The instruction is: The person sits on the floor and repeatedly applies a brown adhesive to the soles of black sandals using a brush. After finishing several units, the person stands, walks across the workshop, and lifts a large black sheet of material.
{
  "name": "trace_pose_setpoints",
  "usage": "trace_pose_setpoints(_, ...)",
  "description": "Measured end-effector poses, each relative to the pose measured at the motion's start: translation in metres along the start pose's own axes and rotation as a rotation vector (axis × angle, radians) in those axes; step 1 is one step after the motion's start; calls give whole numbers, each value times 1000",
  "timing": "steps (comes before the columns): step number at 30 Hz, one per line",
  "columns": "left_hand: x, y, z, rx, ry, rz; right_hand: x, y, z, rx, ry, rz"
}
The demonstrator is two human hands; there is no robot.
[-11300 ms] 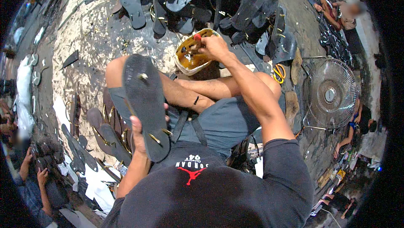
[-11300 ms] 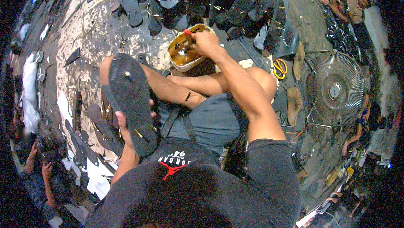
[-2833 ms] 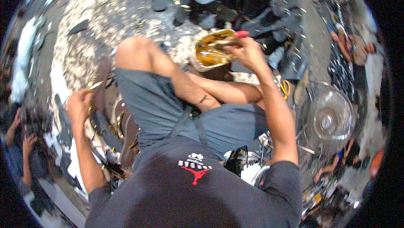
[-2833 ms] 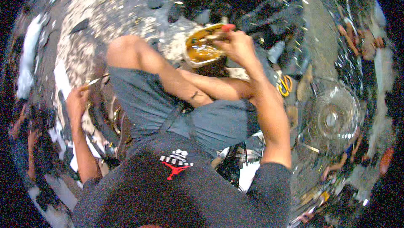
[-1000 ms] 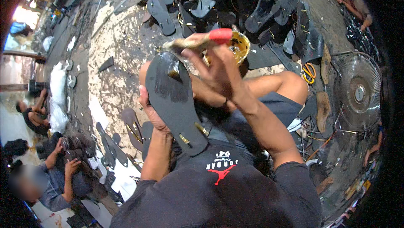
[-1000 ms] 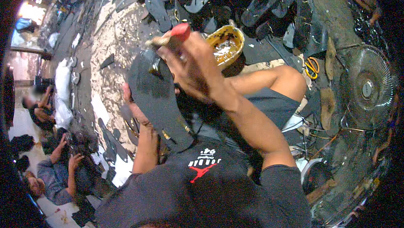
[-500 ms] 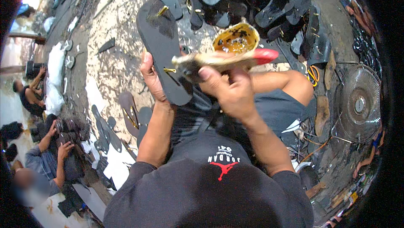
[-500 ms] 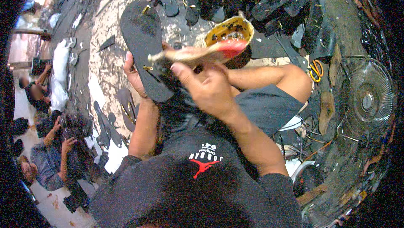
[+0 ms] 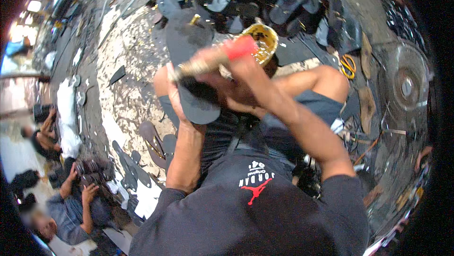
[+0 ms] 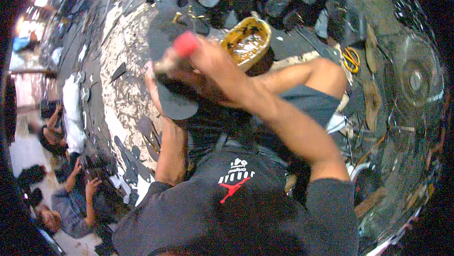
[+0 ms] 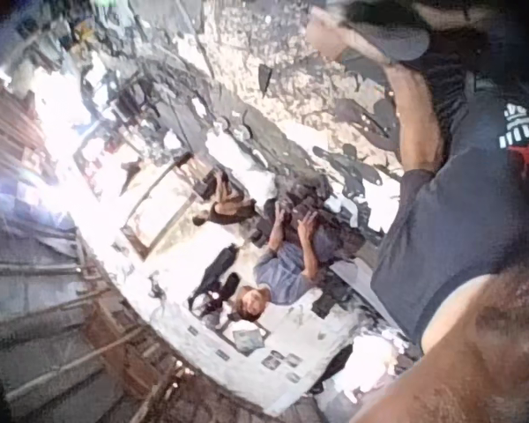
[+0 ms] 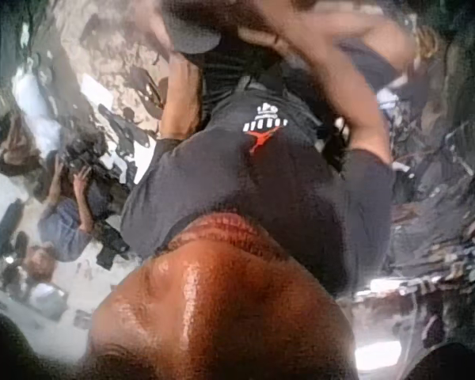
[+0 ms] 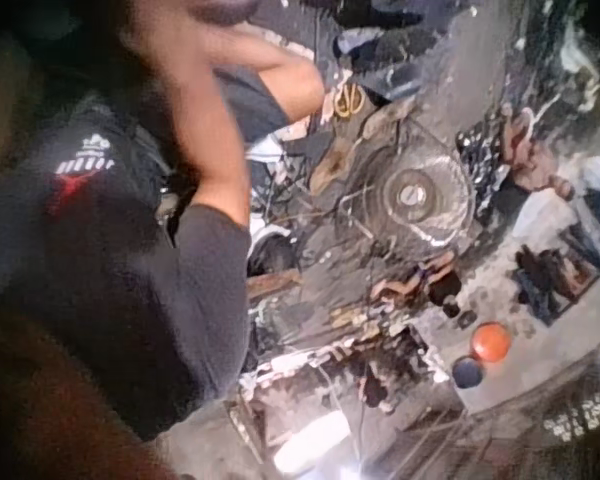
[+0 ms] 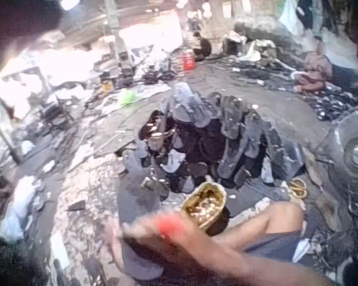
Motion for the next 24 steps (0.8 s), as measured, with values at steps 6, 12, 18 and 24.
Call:
trace_pose_setpoints(6,15,-5,3,-10,304,22,13,-1,-13,-37,324,-72)
trace_pose_setpoints(12,24,17,-10,-175,69,-224,-14,-36,34,-36,227,-236)
trace_pose_setpoints(18,-3,3,17,-187,70,-137,-10,0,-29,-24,158,-35)
trace_pose_setpoints(24,8,6,16,-149,105,-81,-14,-40,11,-31,55,-126)
Point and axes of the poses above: each hand's wrist, its own z-axis towards the middle knuckle, its own x-axis out of the palm, y = z × x, the point moved 6 cm from there along z, towards the middle knuckle, and after that the axes turned 2 degrees about -y, right-handed, at the moved point
